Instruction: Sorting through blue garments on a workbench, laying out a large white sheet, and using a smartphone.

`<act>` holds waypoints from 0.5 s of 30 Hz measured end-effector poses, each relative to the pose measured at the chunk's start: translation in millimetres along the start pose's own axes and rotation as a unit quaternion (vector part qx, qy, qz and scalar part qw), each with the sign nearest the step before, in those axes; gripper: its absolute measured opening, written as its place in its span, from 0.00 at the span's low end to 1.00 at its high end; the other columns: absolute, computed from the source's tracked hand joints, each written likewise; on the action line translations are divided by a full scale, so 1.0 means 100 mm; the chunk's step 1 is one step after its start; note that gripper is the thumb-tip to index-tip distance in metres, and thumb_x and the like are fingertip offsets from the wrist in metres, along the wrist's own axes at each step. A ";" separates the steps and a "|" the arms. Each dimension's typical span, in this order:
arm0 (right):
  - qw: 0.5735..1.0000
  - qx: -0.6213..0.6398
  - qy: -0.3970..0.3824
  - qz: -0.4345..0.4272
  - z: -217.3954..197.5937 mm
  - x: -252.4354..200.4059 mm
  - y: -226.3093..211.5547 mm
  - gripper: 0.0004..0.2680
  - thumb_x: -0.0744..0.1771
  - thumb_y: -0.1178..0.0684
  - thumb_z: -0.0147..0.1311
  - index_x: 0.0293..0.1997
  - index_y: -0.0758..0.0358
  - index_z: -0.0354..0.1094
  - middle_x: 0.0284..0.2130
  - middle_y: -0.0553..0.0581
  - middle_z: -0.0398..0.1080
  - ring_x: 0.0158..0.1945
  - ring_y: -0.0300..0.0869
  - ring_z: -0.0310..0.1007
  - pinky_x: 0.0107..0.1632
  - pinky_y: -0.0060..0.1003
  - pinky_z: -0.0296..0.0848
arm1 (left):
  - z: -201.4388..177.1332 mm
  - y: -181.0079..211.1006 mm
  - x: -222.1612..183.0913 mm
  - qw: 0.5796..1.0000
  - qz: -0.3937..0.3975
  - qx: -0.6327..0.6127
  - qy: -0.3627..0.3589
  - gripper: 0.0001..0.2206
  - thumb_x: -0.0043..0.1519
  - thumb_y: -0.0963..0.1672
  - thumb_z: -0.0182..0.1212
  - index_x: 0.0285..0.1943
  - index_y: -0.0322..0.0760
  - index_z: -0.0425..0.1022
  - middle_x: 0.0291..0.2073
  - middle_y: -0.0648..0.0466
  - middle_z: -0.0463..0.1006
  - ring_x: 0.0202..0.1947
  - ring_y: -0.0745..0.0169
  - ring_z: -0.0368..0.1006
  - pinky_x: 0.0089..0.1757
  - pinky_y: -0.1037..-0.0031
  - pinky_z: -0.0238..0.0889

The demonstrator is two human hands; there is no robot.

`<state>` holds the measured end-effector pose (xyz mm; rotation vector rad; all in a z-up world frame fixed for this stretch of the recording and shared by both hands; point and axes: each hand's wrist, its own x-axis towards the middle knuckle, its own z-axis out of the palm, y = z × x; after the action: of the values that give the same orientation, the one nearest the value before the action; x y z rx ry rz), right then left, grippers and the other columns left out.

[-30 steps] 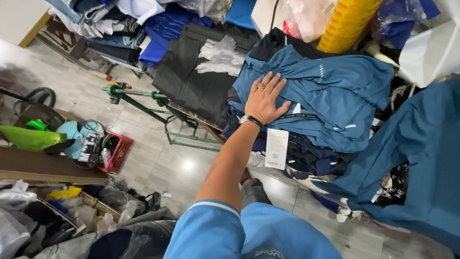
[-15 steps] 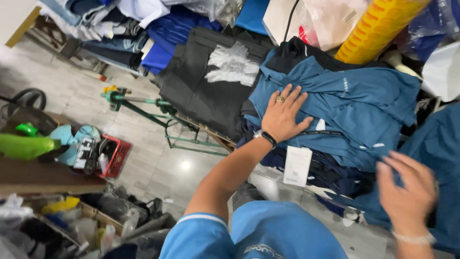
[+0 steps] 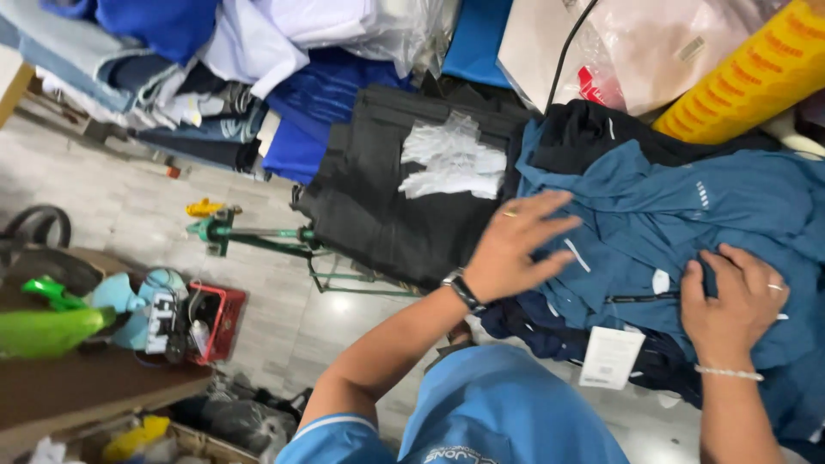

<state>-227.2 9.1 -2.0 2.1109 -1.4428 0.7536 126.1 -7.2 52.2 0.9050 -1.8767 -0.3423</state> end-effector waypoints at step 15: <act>0.994 -0.094 -0.044 0.035 0.10 -0.12 -0.03 0.04 0.72 0.52 0.66 0.47 0.58 0.84 0.55 0.51 0.80 0.56 0.48 0.81 0.63 0.45 0.76 | -0.91 -1.09 -0.72 0.962 -0.148 0.229 0.021 0.13 0.65 0.47 0.63 0.55 0.39 0.79 0.38 0.52 0.76 0.37 0.50 0.75 0.38 0.60 0.69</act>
<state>-226.3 12.2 -17.6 1.9803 -1.5761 0.5334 269.6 -16.3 -16.0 1.5009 -1.8123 -0.0609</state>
